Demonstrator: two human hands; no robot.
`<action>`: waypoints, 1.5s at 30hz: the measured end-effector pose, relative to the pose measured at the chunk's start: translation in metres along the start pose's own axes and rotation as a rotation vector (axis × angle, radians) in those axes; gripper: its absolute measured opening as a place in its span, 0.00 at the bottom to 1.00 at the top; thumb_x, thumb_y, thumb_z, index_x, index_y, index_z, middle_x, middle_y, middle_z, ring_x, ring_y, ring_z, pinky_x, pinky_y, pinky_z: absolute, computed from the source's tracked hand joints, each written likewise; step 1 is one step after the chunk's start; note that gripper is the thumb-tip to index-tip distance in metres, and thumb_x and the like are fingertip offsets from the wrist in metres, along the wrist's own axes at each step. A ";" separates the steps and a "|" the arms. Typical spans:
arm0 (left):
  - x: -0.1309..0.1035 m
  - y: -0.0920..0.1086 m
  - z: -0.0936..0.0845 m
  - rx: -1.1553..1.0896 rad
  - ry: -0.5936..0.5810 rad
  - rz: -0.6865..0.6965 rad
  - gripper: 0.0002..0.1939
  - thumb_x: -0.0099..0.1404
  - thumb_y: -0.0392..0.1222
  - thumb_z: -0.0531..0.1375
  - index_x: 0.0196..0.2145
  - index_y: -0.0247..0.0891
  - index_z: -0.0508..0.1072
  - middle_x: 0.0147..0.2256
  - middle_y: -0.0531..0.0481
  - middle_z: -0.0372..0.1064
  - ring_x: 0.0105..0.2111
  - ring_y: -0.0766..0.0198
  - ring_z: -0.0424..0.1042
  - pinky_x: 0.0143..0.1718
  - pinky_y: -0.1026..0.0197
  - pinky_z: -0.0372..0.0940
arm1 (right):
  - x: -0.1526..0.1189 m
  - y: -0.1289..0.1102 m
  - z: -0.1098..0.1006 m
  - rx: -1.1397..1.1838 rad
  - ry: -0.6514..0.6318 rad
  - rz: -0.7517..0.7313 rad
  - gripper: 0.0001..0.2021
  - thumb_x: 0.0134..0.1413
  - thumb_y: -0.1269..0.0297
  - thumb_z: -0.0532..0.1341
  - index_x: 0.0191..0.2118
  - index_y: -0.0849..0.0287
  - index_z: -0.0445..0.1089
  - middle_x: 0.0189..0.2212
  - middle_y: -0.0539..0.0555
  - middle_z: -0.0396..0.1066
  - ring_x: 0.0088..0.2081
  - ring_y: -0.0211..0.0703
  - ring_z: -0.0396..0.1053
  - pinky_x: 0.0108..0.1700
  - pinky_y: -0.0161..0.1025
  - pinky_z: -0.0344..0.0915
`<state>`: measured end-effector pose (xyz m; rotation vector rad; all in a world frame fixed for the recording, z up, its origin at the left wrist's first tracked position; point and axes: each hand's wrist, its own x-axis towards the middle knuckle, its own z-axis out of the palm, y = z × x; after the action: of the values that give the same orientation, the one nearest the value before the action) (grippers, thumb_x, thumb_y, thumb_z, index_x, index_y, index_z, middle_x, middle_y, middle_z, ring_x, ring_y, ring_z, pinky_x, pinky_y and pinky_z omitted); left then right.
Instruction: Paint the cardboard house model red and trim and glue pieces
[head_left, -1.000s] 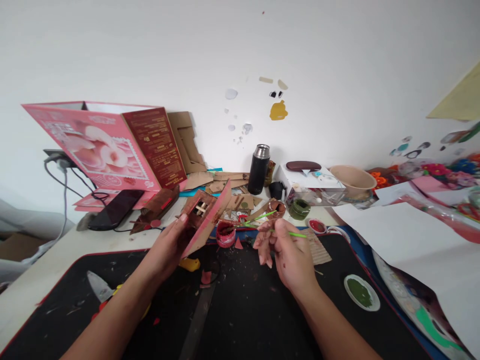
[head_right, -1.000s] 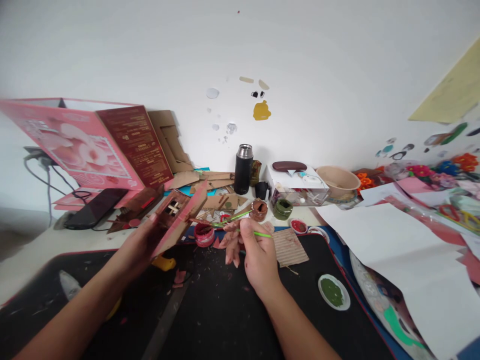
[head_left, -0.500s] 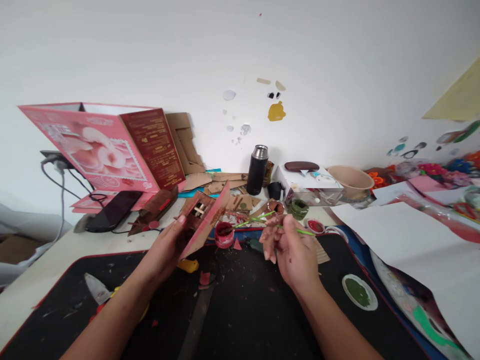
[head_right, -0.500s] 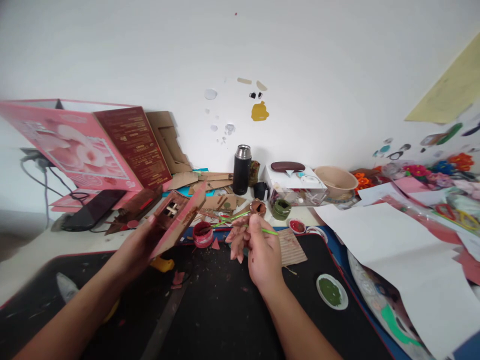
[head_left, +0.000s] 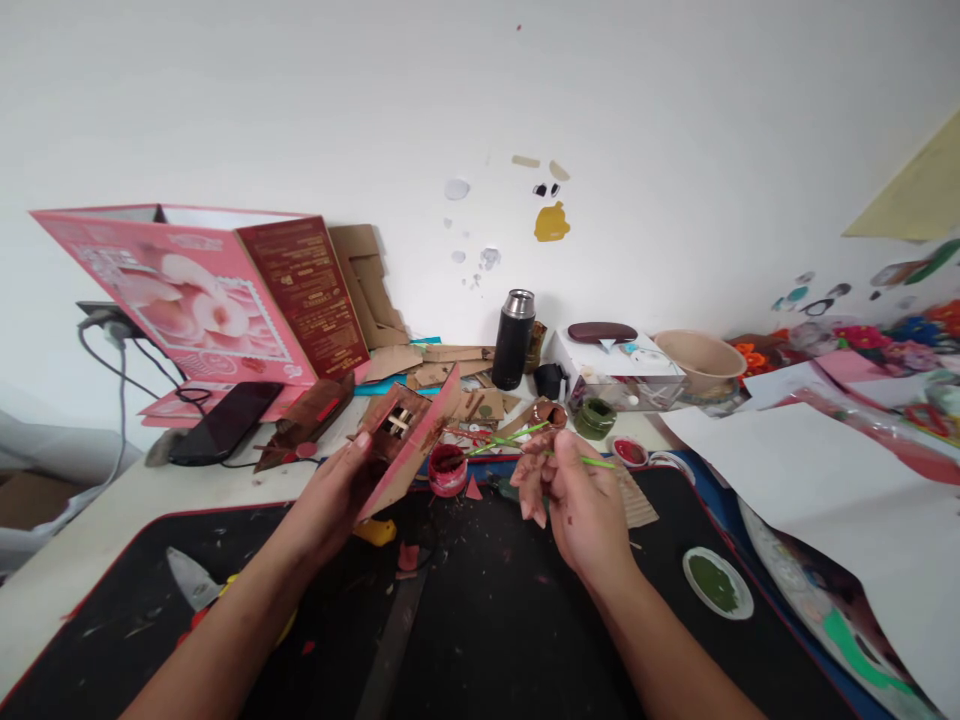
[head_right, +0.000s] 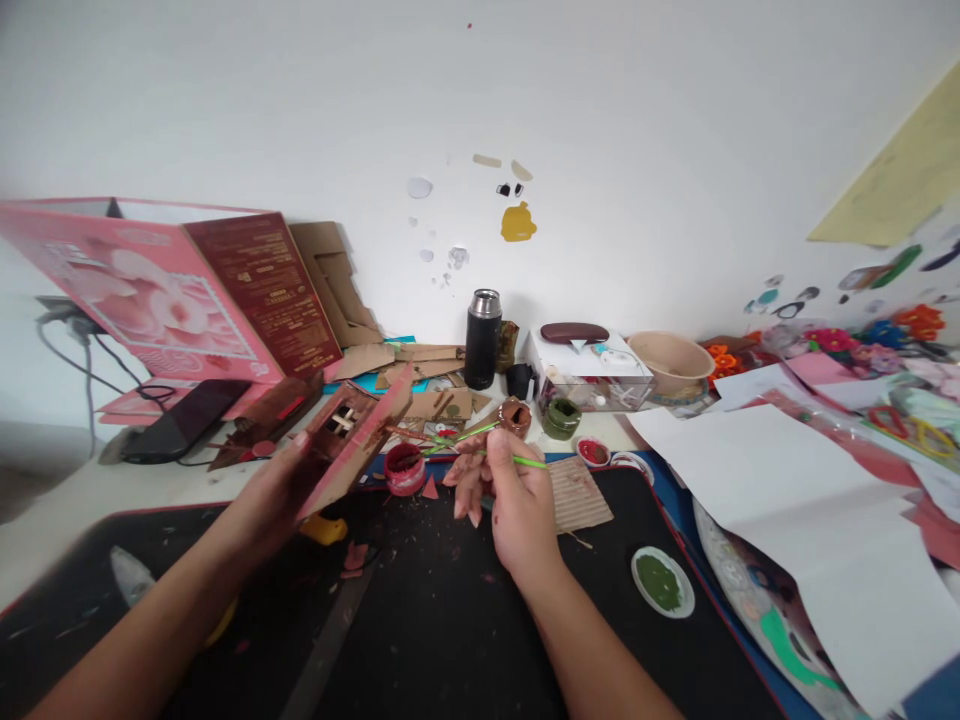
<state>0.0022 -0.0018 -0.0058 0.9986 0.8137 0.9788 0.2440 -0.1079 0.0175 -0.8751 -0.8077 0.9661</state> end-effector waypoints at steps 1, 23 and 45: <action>0.000 0.001 0.001 -0.022 -0.009 -0.007 0.41 0.64 0.66 0.72 0.68 0.43 0.76 0.66 0.42 0.77 0.68 0.42 0.73 0.63 0.50 0.74 | 0.001 -0.001 0.000 0.002 0.011 -0.004 0.26 0.67 0.37 0.69 0.37 0.60 0.78 0.24 0.53 0.79 0.15 0.35 0.68 0.15 0.29 0.58; 0.002 -0.004 -0.006 -0.030 0.050 -0.045 0.42 0.60 0.68 0.74 0.65 0.43 0.78 0.53 0.41 0.86 0.55 0.41 0.83 0.53 0.50 0.78 | 0.000 0.003 -0.002 0.013 -0.003 0.020 0.26 0.66 0.37 0.70 0.35 0.59 0.77 0.22 0.53 0.78 0.15 0.37 0.69 0.15 0.29 0.58; 0.001 -0.001 -0.003 -0.017 0.067 -0.061 0.34 0.56 0.69 0.76 0.52 0.44 0.85 0.48 0.43 0.88 0.56 0.39 0.83 0.51 0.51 0.80 | 0.002 -0.007 -0.002 0.046 0.085 0.020 0.28 0.62 0.34 0.72 0.35 0.60 0.78 0.21 0.53 0.77 0.14 0.36 0.68 0.14 0.28 0.56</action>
<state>0.0001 -0.0006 -0.0076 0.9251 0.8854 0.9691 0.2487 -0.1082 0.0232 -0.8798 -0.7029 0.9550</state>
